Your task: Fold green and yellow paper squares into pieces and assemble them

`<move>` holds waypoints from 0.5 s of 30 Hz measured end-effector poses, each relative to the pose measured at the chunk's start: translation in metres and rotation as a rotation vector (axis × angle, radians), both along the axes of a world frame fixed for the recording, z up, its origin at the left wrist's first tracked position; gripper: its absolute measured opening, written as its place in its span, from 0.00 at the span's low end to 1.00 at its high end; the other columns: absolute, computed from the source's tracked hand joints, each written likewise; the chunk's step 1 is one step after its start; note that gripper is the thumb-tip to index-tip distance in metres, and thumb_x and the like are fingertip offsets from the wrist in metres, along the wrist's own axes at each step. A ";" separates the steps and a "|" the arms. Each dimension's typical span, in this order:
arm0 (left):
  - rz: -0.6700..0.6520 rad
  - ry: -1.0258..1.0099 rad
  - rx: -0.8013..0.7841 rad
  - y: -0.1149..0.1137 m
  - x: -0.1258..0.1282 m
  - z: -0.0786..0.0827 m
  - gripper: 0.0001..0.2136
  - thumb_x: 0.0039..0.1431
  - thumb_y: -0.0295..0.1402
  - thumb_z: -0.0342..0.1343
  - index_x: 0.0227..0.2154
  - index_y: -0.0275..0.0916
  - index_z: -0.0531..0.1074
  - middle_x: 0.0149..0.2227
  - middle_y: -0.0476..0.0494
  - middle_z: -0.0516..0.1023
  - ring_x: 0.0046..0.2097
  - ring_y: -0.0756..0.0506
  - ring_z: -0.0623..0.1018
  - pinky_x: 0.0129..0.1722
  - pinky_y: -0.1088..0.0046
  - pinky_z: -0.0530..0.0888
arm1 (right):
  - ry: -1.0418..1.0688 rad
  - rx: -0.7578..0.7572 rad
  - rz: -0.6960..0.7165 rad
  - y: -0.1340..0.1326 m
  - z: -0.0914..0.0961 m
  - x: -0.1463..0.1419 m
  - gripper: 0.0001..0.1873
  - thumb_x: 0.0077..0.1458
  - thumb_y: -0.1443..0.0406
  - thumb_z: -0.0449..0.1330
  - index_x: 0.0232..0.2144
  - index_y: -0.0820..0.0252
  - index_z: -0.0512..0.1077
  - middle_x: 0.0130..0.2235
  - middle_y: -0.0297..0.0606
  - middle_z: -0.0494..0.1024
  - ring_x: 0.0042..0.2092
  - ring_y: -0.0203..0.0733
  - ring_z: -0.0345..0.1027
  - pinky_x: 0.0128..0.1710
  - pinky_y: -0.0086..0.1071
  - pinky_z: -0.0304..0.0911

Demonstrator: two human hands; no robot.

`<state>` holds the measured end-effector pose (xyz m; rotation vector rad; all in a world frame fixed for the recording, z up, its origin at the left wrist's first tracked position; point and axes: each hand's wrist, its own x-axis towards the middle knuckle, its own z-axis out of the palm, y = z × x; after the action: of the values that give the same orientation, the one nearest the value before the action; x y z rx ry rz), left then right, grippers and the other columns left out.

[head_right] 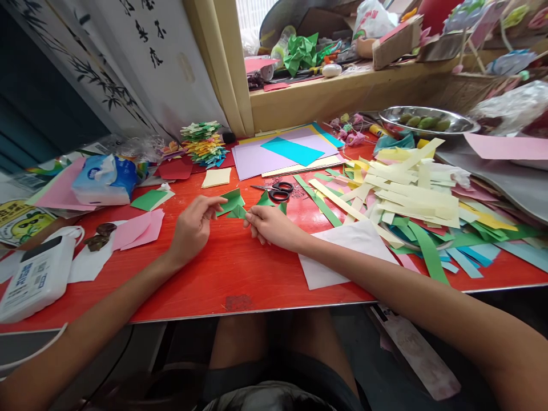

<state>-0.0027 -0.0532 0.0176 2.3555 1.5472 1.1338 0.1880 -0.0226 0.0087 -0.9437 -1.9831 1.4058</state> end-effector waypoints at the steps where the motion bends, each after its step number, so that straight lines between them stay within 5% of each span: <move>1: 0.044 0.063 0.096 0.003 -0.004 0.001 0.14 0.60 0.28 0.39 0.44 0.39 0.67 0.38 0.42 0.69 0.40 0.48 0.69 0.42 0.71 0.66 | -0.029 -0.036 -0.008 0.001 0.001 0.001 0.12 0.58 0.62 0.47 0.26 0.62 0.63 0.19 0.30 0.65 0.15 0.27 0.58 0.10 0.22 0.50; 3: 0.115 0.208 0.211 0.012 -0.015 0.001 0.14 0.59 0.29 0.41 0.46 0.39 0.65 0.45 0.41 0.67 0.48 0.45 0.66 0.50 0.67 0.62 | -0.080 -0.106 -0.026 0.004 0.003 0.003 0.13 0.57 0.61 0.49 0.25 0.62 0.64 0.19 0.32 0.66 0.14 0.28 0.59 0.09 0.22 0.50; 6: 0.127 0.325 0.154 0.028 -0.030 -0.007 0.15 0.57 0.32 0.47 0.48 0.38 0.63 0.46 0.41 0.68 0.49 0.43 0.66 0.50 0.65 0.62 | -0.088 -0.177 -0.081 0.007 0.005 0.005 0.17 0.56 0.58 0.49 0.20 0.62 0.63 0.16 0.33 0.66 0.12 0.29 0.58 0.07 0.22 0.50; 11: 0.146 0.251 0.048 0.039 -0.041 -0.016 0.12 0.60 0.31 0.42 0.41 0.37 0.68 0.37 0.43 0.72 0.40 0.46 0.71 0.41 0.70 0.67 | -0.063 -0.173 -0.139 0.008 0.003 0.008 0.27 0.54 0.48 0.48 0.14 0.61 0.60 0.10 0.33 0.62 0.10 0.30 0.56 0.07 0.23 0.49; 15: 0.136 0.275 0.143 0.035 -0.039 -0.009 0.14 0.58 0.31 0.44 0.46 0.38 0.67 0.42 0.41 0.69 0.46 0.45 0.68 0.47 0.66 0.65 | 0.018 -0.182 -0.180 0.005 0.002 0.007 0.28 0.53 0.45 0.45 0.16 0.60 0.60 0.11 0.33 0.64 0.10 0.30 0.56 0.07 0.24 0.49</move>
<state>-0.0418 -0.0180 0.0084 2.6301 1.7924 1.0109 0.1952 -0.0174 0.0110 -1.1543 -1.7308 1.5043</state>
